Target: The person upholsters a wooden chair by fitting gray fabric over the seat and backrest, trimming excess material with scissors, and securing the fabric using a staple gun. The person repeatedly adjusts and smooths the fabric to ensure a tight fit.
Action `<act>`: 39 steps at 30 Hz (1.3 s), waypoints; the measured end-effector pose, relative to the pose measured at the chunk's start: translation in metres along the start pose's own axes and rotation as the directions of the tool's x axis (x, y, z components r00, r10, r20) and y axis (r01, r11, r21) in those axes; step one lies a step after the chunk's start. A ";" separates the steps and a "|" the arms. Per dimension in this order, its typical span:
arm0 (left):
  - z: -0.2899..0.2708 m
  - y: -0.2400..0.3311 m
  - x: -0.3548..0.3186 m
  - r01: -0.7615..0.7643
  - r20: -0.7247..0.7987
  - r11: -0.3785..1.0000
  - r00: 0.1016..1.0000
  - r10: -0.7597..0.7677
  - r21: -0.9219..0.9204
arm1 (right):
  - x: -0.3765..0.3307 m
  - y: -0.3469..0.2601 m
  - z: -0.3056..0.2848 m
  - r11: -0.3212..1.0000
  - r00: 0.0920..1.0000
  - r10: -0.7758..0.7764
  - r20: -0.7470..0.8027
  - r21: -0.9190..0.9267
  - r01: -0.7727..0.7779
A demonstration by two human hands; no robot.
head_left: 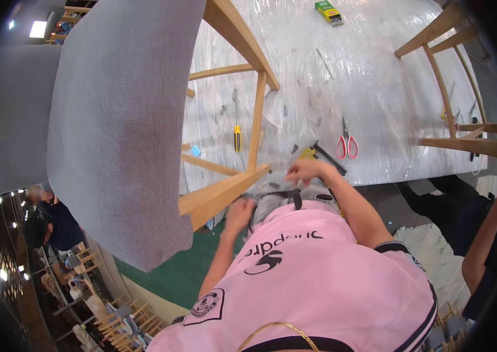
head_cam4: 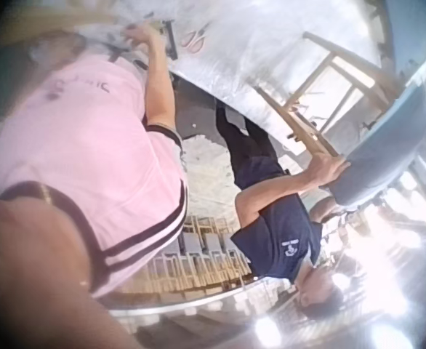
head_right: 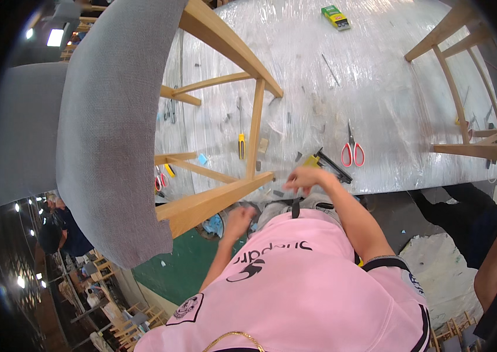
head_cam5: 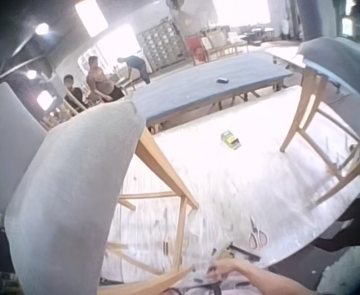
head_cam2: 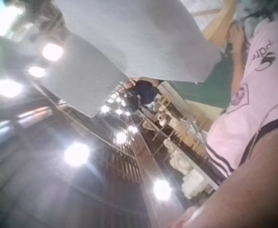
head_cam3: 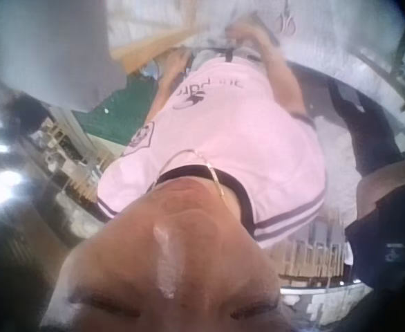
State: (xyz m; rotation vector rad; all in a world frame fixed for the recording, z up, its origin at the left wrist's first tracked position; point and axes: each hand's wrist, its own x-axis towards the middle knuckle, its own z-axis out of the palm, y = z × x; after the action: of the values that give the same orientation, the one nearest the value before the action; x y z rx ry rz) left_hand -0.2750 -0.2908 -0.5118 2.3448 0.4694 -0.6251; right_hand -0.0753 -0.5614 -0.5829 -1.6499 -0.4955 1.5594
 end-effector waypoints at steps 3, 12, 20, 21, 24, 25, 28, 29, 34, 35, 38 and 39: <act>0.037 0.042 0.008 -0.070 0.108 0.997 0.991 0.074 -0.037 | -0.018 -0.043 0.035 0.987 0.981 -0.160 0.109 0.017 0.159; 0.013 0.053 0.038 -0.144 0.197 0.922 0.954 0.226 -0.360 | -0.054 0.016 -0.001 0.993 0.934 -0.105 -0.342 -0.092 0.078; 0.023 -0.054 0.018 0.006 0.124 0.998 0.992 0.002 -0.061 | -0.157 0.257 0.058 0.907 0.621 0.395 -0.677 0.394 -0.147; 0.036 -0.068 0.016 0.031 0.116 0.985 0.993 -0.011 -0.171 | -0.178 0.255 0.078 0.898 0.677 0.377 -0.633 0.429 -0.099; 0.033 -0.081 0.044 0.022 0.198 0.979 0.980 0.019 -0.203 | -0.192 0.203 0.103 0.728 0.736 0.546 -0.401 0.661 -0.181; 0.035 -0.082 0.039 0.039 0.251 0.993 0.968 -0.009 -0.113 | -0.192 0.198 0.089 0.652 0.725 0.628 -0.281 0.700 -0.293; 0.037 -0.104 0.033 -0.029 0.265 0.996 0.963 0.051 -0.085 | -0.180 0.167 0.063 0.406 0.652 0.756 0.052 0.745 -0.530; 0.033 -0.115 0.017 0.011 0.233 0.994 0.972 0.016 -0.110 | -0.156 0.203 0.055 0.451 0.700 0.712 0.058 0.726 -0.520; -0.098 -0.116 -0.026 0.155 -0.480 0.911 0.809 -0.339 -0.382 | -0.046 0.149 -0.010 0.944 0.765 0.315 -0.561 0.266 -0.194; -0.135 -0.096 -0.041 0.074 -0.661 0.898 0.651 -0.373 -0.435 | -0.034 0.107 -0.019 0.974 0.757 0.208 -0.620 0.201 -0.104; -0.230 0.010 -0.099 -0.216 -0.986 0.966 0.115 -0.121 -0.144 | 0.052 0.052 -0.033 0.993 0.806 -0.117 -0.580 -0.078 0.088; -0.248 0.042 -0.110 -0.231 -0.999 0.972 -0.027 0.031 0.036 | 0.079 0.038 -0.033 0.979 0.828 -0.171 -0.534 -0.188 0.080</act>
State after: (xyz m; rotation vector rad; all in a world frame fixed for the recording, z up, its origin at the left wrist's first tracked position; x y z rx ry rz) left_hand -0.2678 -0.1721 -0.2646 2.2112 0.8177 1.4486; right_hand -0.0399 -0.5348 -0.6646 -2.0395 -0.4118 0.8984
